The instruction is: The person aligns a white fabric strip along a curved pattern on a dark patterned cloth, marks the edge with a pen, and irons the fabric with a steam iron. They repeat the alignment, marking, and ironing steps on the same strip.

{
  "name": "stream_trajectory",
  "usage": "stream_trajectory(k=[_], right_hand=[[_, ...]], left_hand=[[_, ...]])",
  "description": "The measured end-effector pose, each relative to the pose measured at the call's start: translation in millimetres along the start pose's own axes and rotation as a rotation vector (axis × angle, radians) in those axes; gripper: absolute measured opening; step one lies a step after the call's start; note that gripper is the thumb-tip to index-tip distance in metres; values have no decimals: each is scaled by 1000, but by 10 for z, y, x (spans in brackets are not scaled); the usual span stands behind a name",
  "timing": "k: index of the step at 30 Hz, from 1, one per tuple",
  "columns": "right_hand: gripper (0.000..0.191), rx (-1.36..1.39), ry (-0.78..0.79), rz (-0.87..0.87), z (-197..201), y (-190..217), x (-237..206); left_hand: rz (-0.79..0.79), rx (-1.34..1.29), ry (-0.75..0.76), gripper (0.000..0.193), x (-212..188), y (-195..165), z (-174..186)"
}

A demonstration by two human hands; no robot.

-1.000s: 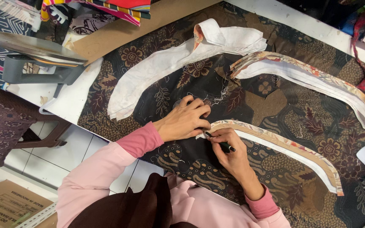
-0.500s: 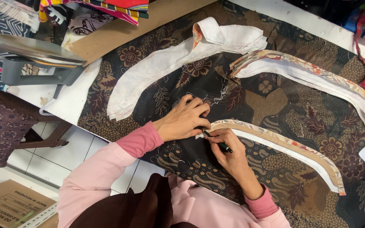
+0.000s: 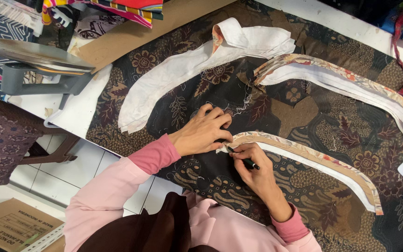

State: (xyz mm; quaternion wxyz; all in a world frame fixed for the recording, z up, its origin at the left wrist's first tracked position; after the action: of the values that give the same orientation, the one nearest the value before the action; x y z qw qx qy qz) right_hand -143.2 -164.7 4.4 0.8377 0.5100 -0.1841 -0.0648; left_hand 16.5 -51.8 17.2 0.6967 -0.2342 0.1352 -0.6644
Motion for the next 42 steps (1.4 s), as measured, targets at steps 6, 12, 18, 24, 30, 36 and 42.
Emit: stream_trajectory(k=[6,12,18,24,30,36,42], right_hand=[[18,20,-5,-11,10,-48,-32],[18,-1,-23,-50,77,-77,-60],[18,41,-28,-32,56,-76,-42],[18,27,-24,-52,59,-87,-26],[17,55,-19,-72,85,-98,-28],[17,62,-46,-80,217,-146,33],[17,90,-23,-122,276,-159,51]], left_hand=[[-6,-1,-7,25,0,7,5],[0,-9,-2,23,2,9,0],[1,-14,5,22,9,8,7],[11,-17,12,23,9,4,16],[9,-10,14,24,20,8,5],[8,-16,17,25,25,-4,25],[-51,19,-34,9,105,-62,6]])
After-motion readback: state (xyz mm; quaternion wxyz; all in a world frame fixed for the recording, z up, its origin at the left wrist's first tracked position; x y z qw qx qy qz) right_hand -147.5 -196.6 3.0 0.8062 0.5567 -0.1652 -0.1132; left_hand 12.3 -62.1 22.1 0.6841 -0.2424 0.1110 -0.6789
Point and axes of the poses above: each hand's wrist, its own x-axis towards the middle knuckle, its own z-axis out of the back of the hand, y = z × x, the point moved 4 cm from there along x, towards the middle knuckle, and after that the axes turned 2 degrees about -z, right-handed, at the moved point
